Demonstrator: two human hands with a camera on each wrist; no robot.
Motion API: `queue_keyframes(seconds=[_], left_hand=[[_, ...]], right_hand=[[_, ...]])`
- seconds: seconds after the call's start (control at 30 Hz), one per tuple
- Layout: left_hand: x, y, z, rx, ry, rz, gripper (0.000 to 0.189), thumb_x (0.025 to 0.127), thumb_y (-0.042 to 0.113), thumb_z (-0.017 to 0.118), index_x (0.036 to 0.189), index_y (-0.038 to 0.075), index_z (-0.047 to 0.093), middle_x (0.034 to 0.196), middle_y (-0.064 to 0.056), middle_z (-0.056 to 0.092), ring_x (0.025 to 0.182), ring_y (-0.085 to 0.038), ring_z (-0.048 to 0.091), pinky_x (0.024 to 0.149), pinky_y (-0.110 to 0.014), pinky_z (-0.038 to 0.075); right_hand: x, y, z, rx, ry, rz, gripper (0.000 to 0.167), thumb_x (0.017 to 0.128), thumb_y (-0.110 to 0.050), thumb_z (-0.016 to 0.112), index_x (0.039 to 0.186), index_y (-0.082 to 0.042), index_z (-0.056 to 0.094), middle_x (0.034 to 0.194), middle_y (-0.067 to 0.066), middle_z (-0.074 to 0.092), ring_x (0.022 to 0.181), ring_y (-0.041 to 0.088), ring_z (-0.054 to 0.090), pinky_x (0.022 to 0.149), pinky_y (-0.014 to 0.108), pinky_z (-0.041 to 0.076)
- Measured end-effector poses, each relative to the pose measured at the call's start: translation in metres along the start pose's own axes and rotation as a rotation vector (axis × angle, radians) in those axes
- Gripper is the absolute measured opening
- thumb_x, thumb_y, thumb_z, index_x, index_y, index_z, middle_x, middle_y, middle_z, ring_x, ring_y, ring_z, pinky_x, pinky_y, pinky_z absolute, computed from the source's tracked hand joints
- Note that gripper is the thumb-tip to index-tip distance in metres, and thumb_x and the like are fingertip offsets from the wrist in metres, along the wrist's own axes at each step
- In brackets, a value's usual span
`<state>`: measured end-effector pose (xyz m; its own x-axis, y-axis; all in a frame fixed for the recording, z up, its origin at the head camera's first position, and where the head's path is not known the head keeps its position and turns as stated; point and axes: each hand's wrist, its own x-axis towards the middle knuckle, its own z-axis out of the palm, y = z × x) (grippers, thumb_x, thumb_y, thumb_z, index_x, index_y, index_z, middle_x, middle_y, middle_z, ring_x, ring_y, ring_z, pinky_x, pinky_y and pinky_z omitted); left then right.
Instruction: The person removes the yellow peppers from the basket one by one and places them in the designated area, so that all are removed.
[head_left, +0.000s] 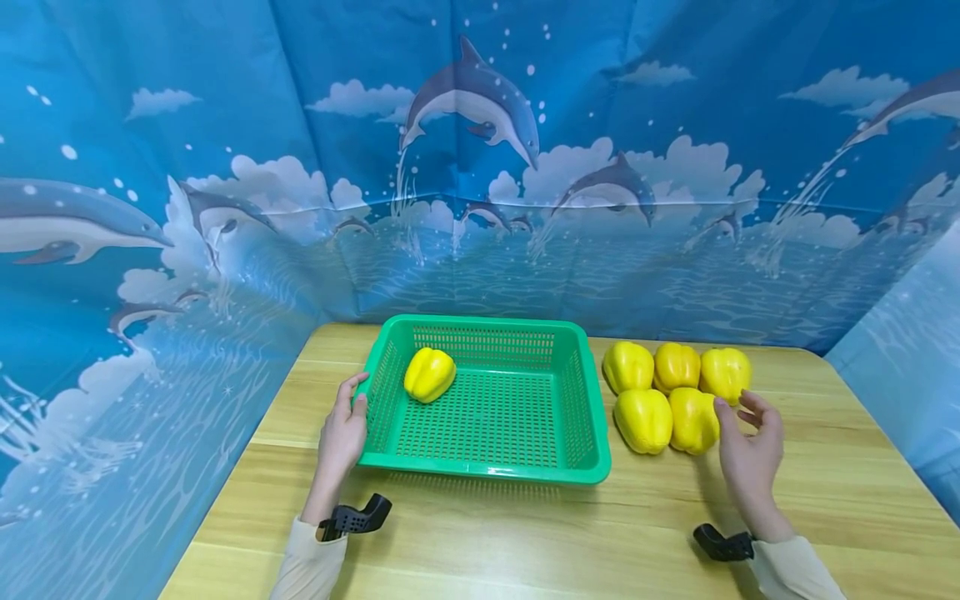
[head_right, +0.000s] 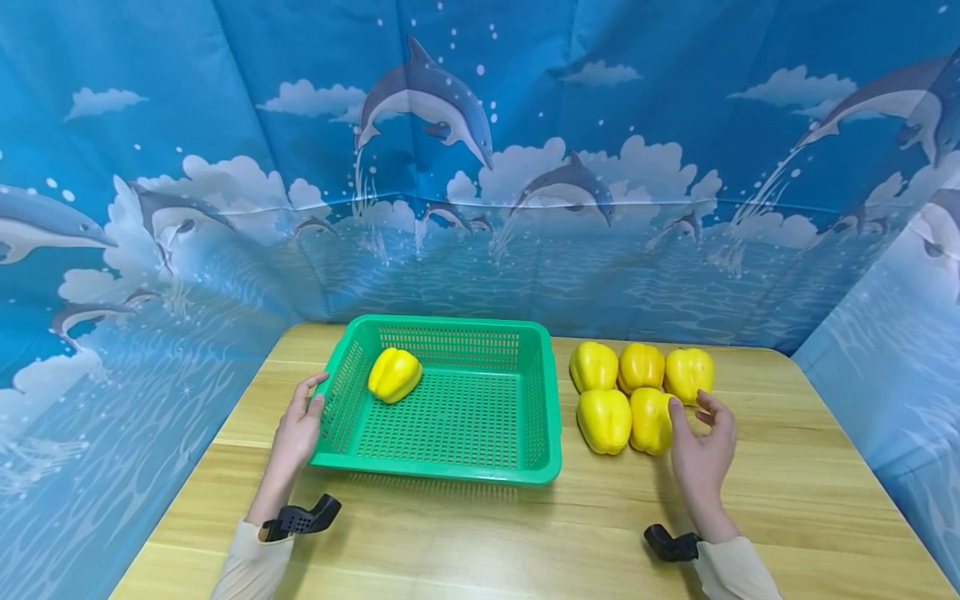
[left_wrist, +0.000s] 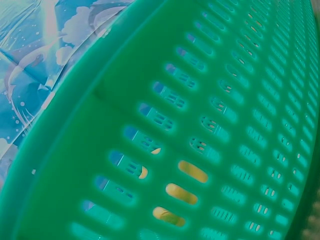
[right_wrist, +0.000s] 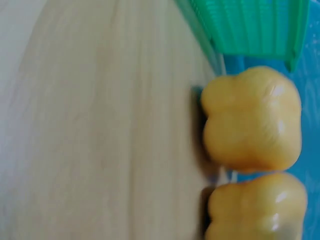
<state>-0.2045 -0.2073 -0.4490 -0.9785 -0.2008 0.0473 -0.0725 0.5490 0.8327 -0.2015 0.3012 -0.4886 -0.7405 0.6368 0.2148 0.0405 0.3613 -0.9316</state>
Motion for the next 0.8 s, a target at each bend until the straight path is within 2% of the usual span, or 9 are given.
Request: queue_keyframes(seconds=[0.17, 0.23, 0.37, 0.5, 0.67, 0.8], left_hand=[[0.001, -0.001, 0.000, 0.005, 0.001, -0.005, 0.040, 0.105, 0.024, 0.030, 0.145, 0.024, 0.033, 0.056, -0.003, 0.034, 0.041, -0.016, 0.027, 0.041, -0.030, 0.027], [0.001, -0.001, 0.000, 0.006, 0.001, -0.005, 0.040, 0.105, 0.024, 0.030, 0.145, 0.024, 0.033, 0.056, -0.003, 0.034, 0.041, -0.016, 0.027, 0.041, -0.030, 0.027], [0.000, 0.000, 0.000, 0.001, 0.002, -0.006, 0.040, 0.105, 0.024, 0.031, 0.145, 0.025, 0.033, 0.055, -0.002, 0.034, 0.040, -0.015, 0.027, 0.040, -0.029, 0.026], [0.000, 0.000, 0.000, -0.006, 0.002, -0.001, 0.040, 0.104, 0.024, 0.031, 0.145, 0.025, 0.034, 0.054, -0.002, 0.033, 0.040, -0.015, 0.026, 0.039, -0.028, 0.025], [0.000, 0.000, 0.000, -0.009, 0.005, 0.007, 0.040, 0.104, 0.023, 0.032, 0.145, 0.024, 0.034, 0.054, -0.002, 0.033, 0.040, -0.015, 0.026, 0.040, -0.028, 0.025], [0.000, 0.000, 0.000, -0.009, 0.004, 0.008, 0.040, 0.104, 0.023, 0.032, 0.144, 0.024, 0.034, 0.054, -0.001, 0.032, 0.040, -0.015, 0.026, 0.040, -0.028, 0.025]], right_hand=[[0.009, 0.018, 0.008, 0.053, 0.038, -0.157, 0.037, 0.092, -0.032, 0.062, 0.126, -0.017, 0.056, 0.118, -0.007, 0.051, 0.097, 0.000, 0.046, 0.074, 0.018, 0.032], [0.008, 0.014, 0.011, 0.107, 0.036, -0.192, 0.035, 0.092, -0.028, 0.063, 0.123, -0.015, 0.059, 0.116, -0.005, 0.054, 0.097, 0.002, 0.048, 0.073, 0.017, 0.032], [-0.010, -0.022, 0.011, 0.179, -0.005, -0.219, 0.031, 0.092, -0.018, 0.063, 0.121, -0.006, 0.060, 0.113, -0.002, 0.057, 0.095, 0.005, 0.050, 0.073, 0.018, 0.032], [-0.029, -0.058, 0.009, 0.197, -0.055, -0.256, 0.027, 0.093, -0.011, 0.060, 0.119, -0.002, 0.060, 0.109, -0.003, 0.059, 0.094, 0.004, 0.050, 0.074, 0.019, 0.032], [-0.039, -0.074, 0.012, 0.215, -0.103, -0.330, 0.025, 0.093, -0.004, 0.058, 0.115, 0.009, 0.058, 0.105, -0.002, 0.060, 0.094, 0.006, 0.052, 0.074, 0.020, 0.036], [-0.045, -0.084, 0.016, 0.281, -0.168, -0.347, 0.022, 0.092, 0.003, 0.057, 0.112, 0.013, 0.057, 0.101, -0.001, 0.062, 0.092, 0.007, 0.055, 0.075, 0.017, 0.040]])
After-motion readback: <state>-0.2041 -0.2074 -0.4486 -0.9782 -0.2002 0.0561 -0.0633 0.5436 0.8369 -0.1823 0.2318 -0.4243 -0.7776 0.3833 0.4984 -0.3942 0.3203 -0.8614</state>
